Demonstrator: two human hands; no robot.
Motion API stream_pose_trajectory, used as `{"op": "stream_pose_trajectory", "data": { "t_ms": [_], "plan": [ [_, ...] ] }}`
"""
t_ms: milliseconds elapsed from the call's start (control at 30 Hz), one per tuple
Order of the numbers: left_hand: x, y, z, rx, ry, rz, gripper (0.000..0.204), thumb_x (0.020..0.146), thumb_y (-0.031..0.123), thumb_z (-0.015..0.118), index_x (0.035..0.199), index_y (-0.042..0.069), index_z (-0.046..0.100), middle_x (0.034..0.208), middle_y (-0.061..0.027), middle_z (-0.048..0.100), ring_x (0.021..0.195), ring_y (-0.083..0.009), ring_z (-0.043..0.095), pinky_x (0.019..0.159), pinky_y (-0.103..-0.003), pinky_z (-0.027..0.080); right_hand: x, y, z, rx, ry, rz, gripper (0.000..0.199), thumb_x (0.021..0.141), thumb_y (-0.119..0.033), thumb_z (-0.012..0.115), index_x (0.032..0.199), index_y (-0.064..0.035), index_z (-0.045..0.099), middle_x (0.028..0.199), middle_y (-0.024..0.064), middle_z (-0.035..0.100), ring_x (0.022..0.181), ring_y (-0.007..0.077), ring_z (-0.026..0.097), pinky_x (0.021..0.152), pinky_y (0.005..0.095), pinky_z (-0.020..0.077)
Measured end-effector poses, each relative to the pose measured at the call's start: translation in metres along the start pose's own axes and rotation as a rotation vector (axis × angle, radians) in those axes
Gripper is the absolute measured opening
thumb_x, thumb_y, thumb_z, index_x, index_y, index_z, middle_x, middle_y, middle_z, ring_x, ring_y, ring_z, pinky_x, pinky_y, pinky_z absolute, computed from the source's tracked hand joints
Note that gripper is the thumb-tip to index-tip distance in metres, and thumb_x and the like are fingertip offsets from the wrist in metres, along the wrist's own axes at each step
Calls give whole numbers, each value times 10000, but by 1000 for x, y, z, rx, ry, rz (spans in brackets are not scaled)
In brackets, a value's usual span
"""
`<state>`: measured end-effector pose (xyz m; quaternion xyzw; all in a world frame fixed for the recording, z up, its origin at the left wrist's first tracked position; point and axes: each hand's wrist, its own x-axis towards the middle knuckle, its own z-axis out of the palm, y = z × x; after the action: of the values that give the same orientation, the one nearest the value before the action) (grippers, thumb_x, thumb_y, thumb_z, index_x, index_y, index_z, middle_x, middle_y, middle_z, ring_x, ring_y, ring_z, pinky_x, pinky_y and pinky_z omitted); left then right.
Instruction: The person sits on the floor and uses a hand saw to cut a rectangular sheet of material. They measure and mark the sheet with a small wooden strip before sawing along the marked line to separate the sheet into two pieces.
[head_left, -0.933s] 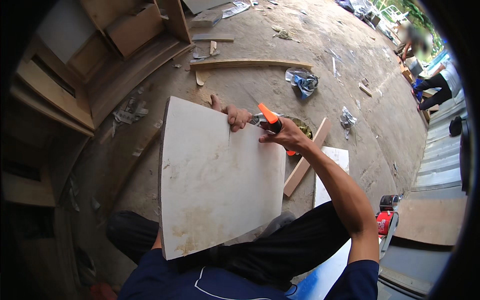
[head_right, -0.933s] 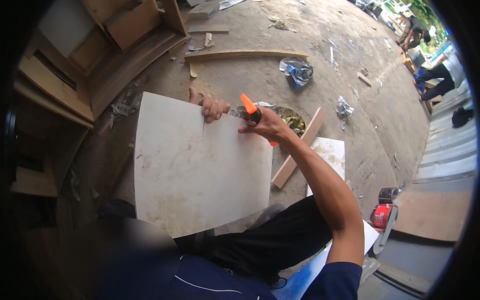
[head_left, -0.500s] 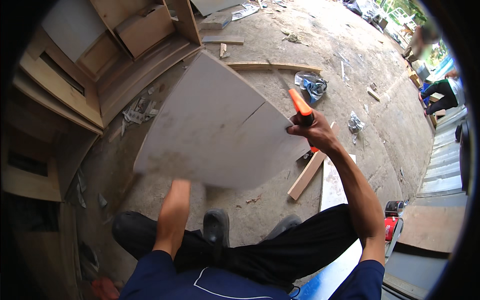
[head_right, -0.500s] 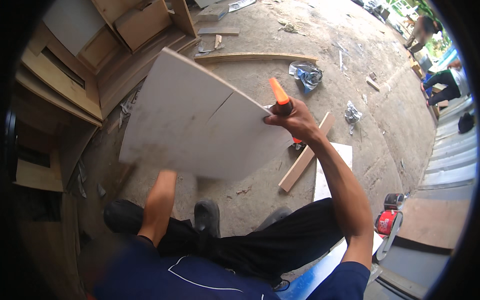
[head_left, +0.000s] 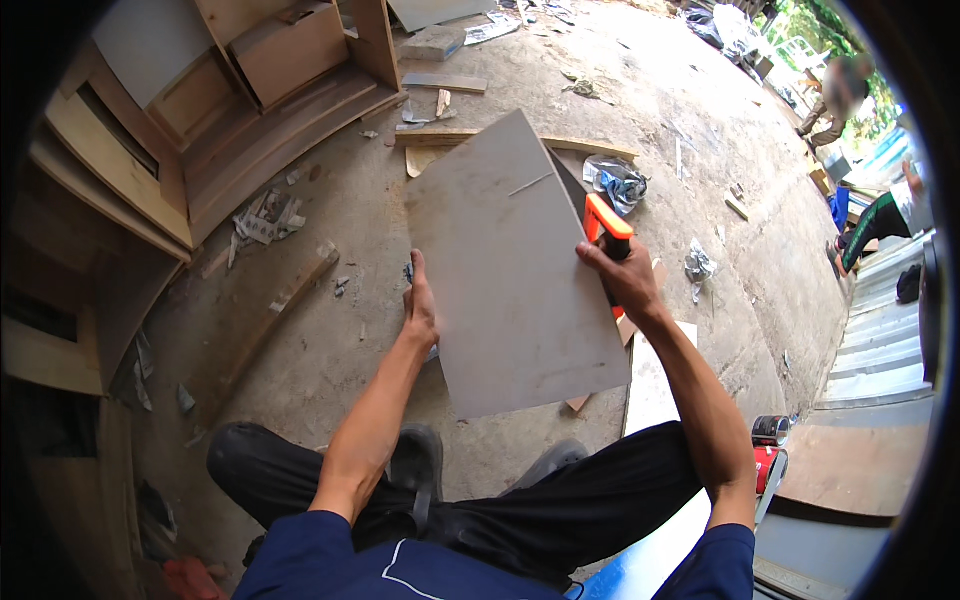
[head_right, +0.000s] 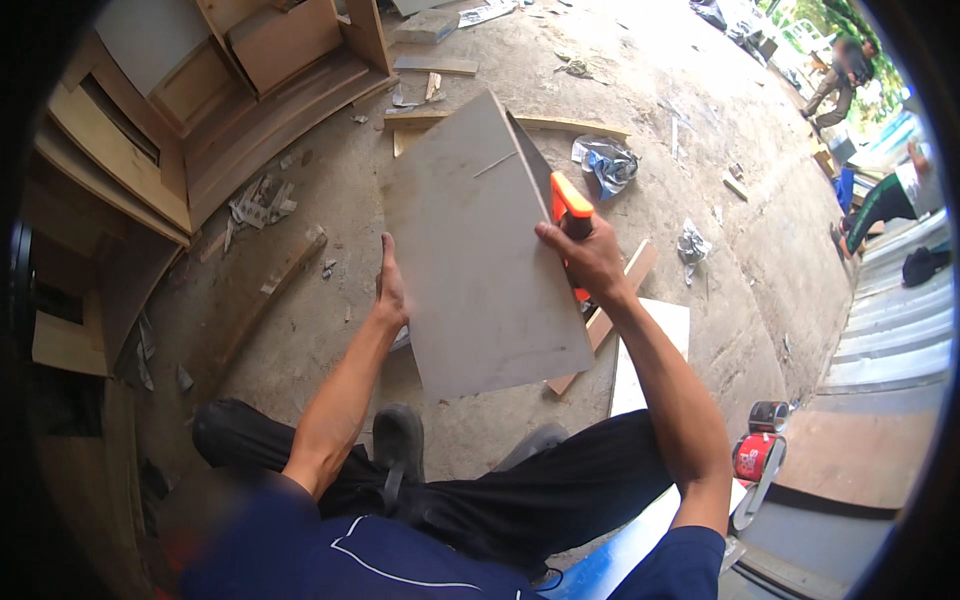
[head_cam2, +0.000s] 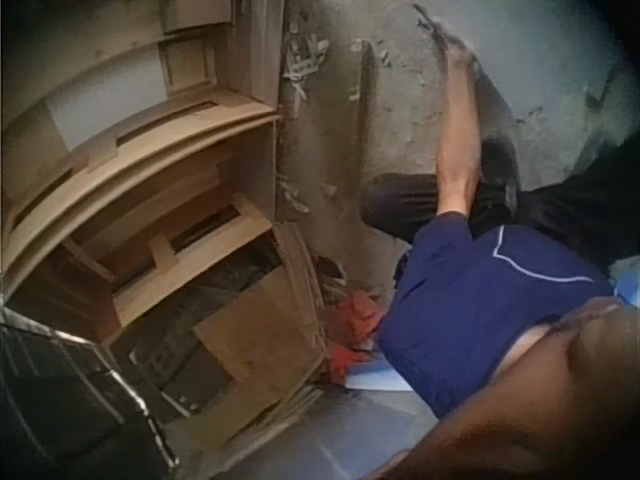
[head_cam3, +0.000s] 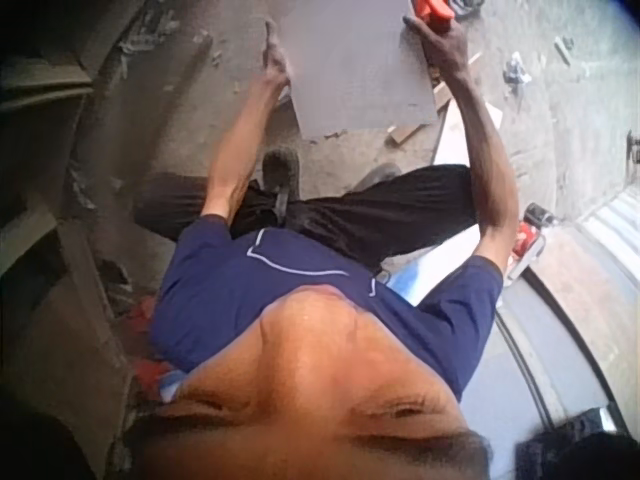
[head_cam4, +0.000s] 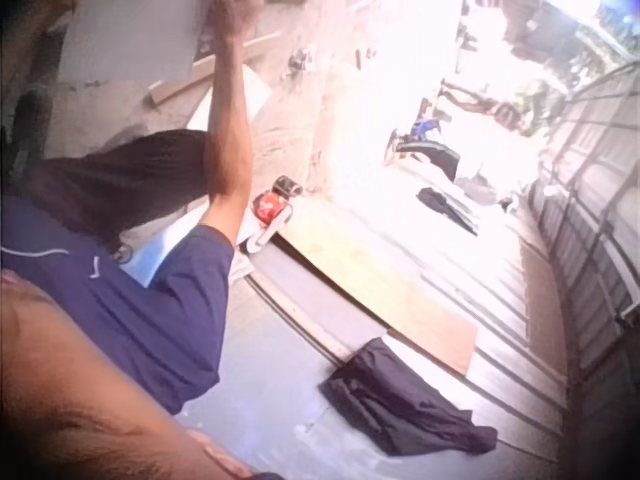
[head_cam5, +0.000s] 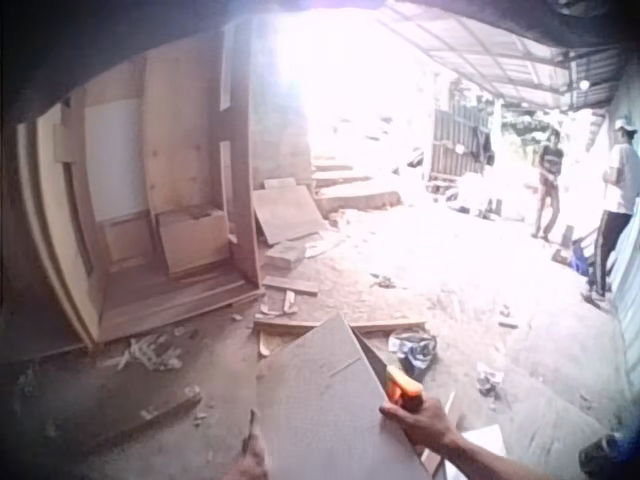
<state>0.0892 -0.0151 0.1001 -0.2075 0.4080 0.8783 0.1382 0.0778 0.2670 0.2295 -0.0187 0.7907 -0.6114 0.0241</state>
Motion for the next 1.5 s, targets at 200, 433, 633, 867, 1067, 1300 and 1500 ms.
{"op": "stream_pose_trajectory", "data": {
  "t_ms": [200,433,633,867,1067,1300,1500],
  "plan": [
    [-7,-11,-9,-15,256,351,818,918,674,395,1326,-31,472,1254,-134,568,1118,-230,572,944,-330,470,-7,6,2,-90,-77,-47,271,820,-209,778,898,-22,598,752,-34,554,683,63,506,620,241,431],
    [4,8,-44,-156,435,392,830,873,723,425,1400,83,389,1339,-79,484,1207,-212,478,958,-296,385,-7,-4,18,-296,-85,-199,289,810,-203,756,970,-18,603,801,71,655,734,160,620,694,319,488],
    [-1,38,-59,-83,584,555,696,912,581,529,1325,26,457,1261,-112,548,1171,-239,503,1007,-395,353,-10,-11,17,-439,-80,-245,247,805,-133,756,944,-8,594,783,67,643,685,138,597,670,289,478],
    [-23,63,-9,1071,564,1583,920,728,546,773,1370,29,364,1376,-172,382,1310,-308,344,1099,-478,229,-6,-2,19,-637,-120,-572,234,777,-127,746,856,-21,554,731,149,589,670,353,586,627,391,468],
    [-41,86,22,1336,312,1584,878,593,612,812,1249,106,522,1372,-95,420,1328,-277,339,1097,-480,224,2,5,24,-722,-179,-564,138,797,-118,636,824,-41,524,720,152,585,711,345,605,648,431,470],
    [-42,81,36,1720,144,1447,445,601,547,819,844,191,712,941,51,679,1054,-143,578,1081,-450,202,6,21,24,-731,-226,-568,272,773,-169,758,867,-12,556,771,165,590,707,367,585,640,406,471],
    [-38,87,42,1838,-63,1269,355,642,456,818,830,181,696,840,25,690,826,-128,651,989,-395,279,10,9,21,-525,-250,-402,229,812,-76,662,1033,-24,624,895,147,676,829,269,670,729,351,513]
  ]
}}
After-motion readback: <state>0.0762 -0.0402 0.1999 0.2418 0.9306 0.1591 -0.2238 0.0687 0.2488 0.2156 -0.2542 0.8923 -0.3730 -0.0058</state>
